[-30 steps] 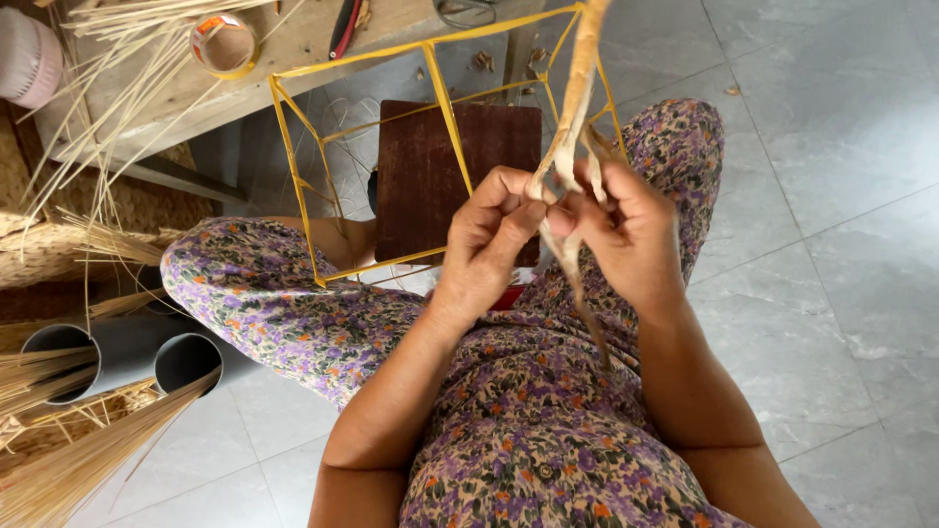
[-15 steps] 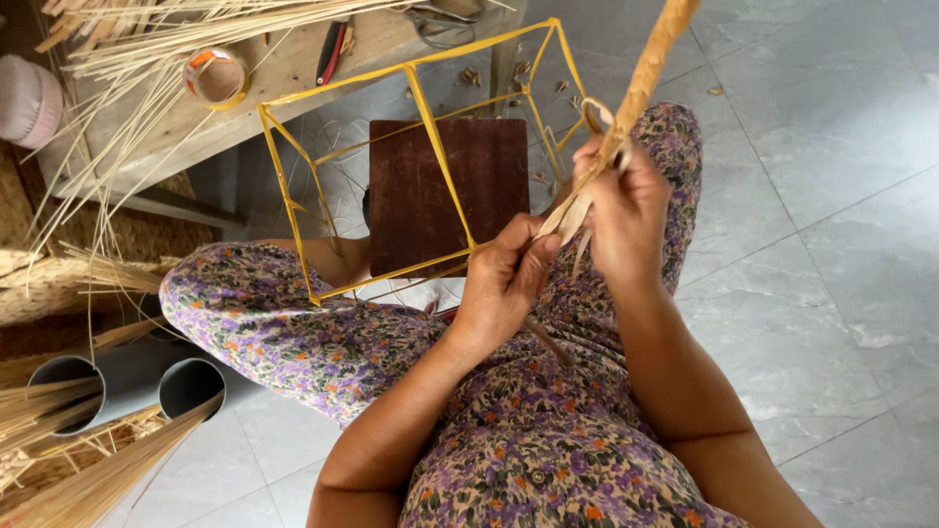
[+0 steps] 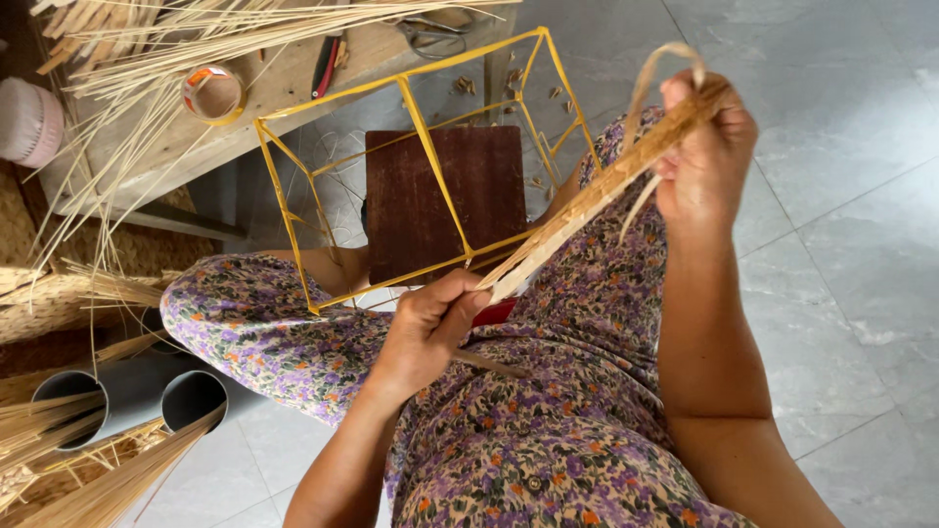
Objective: The person sits on the floor and wraps yellow tape around the joints of a rectangular bamboo frame, cutting the tape with scissors. They then peel and split thin bamboo strips by hand and position a strip against the frame.
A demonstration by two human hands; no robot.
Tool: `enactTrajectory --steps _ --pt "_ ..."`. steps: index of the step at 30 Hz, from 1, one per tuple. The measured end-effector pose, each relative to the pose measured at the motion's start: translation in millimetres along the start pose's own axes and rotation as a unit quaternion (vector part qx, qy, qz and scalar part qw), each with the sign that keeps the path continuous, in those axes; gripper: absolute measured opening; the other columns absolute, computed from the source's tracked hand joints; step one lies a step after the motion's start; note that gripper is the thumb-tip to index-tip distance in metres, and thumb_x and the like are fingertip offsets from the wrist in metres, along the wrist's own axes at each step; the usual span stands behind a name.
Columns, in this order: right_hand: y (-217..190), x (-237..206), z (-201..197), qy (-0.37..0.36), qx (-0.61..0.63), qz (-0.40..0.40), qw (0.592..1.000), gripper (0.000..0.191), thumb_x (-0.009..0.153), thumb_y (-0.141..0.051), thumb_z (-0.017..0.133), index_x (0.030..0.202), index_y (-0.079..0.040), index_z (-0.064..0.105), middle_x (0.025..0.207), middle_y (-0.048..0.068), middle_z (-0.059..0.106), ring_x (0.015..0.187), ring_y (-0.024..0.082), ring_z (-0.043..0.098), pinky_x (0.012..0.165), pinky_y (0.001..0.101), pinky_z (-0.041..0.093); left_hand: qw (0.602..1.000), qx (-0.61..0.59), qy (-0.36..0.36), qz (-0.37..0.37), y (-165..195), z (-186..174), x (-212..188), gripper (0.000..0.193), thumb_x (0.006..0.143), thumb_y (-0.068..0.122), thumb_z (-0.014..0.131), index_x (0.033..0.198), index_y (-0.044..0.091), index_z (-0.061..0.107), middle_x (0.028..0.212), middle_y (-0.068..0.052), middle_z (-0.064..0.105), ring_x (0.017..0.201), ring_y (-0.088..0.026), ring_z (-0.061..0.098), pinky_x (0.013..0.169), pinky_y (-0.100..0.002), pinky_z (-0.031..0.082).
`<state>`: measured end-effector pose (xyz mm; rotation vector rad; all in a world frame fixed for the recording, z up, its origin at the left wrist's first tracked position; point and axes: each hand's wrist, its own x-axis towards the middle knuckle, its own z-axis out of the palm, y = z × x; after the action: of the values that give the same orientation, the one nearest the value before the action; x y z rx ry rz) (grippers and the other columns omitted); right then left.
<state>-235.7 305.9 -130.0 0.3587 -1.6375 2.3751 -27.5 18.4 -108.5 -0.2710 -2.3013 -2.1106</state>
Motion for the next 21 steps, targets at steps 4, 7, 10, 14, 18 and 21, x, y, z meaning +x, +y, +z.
enactTrajectory --steps 4,7,10,14,18,21 --pt "-55 33 -25 0.199 0.035 0.011 0.979 0.022 0.106 -0.025 0.069 0.098 -0.005 0.069 0.076 0.003 0.058 0.051 0.007 0.039 0.039 0.0265 0.028 0.985 -0.09 0.072 -0.128 6 -33 -14 0.014 0.104 0.01 0.06 0.102 0.005 0.074 0.069 0.003 0.051 0.057 -0.003 0.04 0.048 -0.022 0.028" --pt "-63 6 -13 0.124 0.045 -0.023 0.991 0.027 0.116 -0.026 0.064 0.096 -0.009 0.056 0.071 0.001 0.047 0.049 0.008 0.036 0.045 0.0257 0.028 0.979 -0.127 0.119 -0.102 0 -36 -6 0.02 0.108 0.02 0.055 0.103 0.008 0.07 0.059 0.005 0.049 0.049 -0.002 0.039 0.044 -0.02 0.03" --pt "-30 -47 29 -0.038 0.046 0.028 0.998 0.026 0.115 -0.021 0.06 0.092 -0.012 0.053 0.068 -0.002 0.046 0.05 0.006 0.038 0.043 0.0235 0.03 0.977 -0.159 0.133 -0.057 -11 -22 12 0.024 0.109 0.023 0.055 0.108 0.005 0.07 0.071 0.003 0.058 0.056 -0.003 0.045 0.049 -0.02 0.036" --pt "-3 -93 83 -0.205 0.048 0.191 0.959 0.02 0.103 -0.015 0.061 0.119 -0.006 0.069 0.067 -0.01 0.049 0.052 -0.001 0.038 0.045 0.0186 0.029 0.98 -0.163 0.109 -0.028 -18 3 35 0.026 0.109 0.026 0.057 0.107 0.004 0.071 0.077 0.003 0.059 0.062 -0.003 0.048 0.055 -0.02 0.04" --pt "-13 -91 115 -0.192 -0.025 0.227 0.954 0.017 0.103 -0.014 0.067 0.114 -0.001 0.07 0.074 -0.007 0.056 0.056 0.0 0.038 0.047 0.018 0.029 0.99 -0.092 0.108 0.024 -10 13 44 0.027 0.11 0.026 0.061 0.106 0.001 0.07 0.087 0.0 0.063 0.075 -0.006 0.056 0.065 -0.022 0.049" --pt "-24 -79 126 -0.207 -0.087 0.179 0.958 0.018 0.104 -0.015 0.067 0.116 -0.001 0.07 0.081 -0.007 0.061 0.067 0.0 0.048 0.058 0.0182 0.037 0.981 0.026 0.159 0.106 5 5 46 0.027 0.107 0.026 0.064 0.114 0.0 0.068 0.099 -0.004 0.063 0.089 -0.009 0.061 0.077 -0.025 0.053"
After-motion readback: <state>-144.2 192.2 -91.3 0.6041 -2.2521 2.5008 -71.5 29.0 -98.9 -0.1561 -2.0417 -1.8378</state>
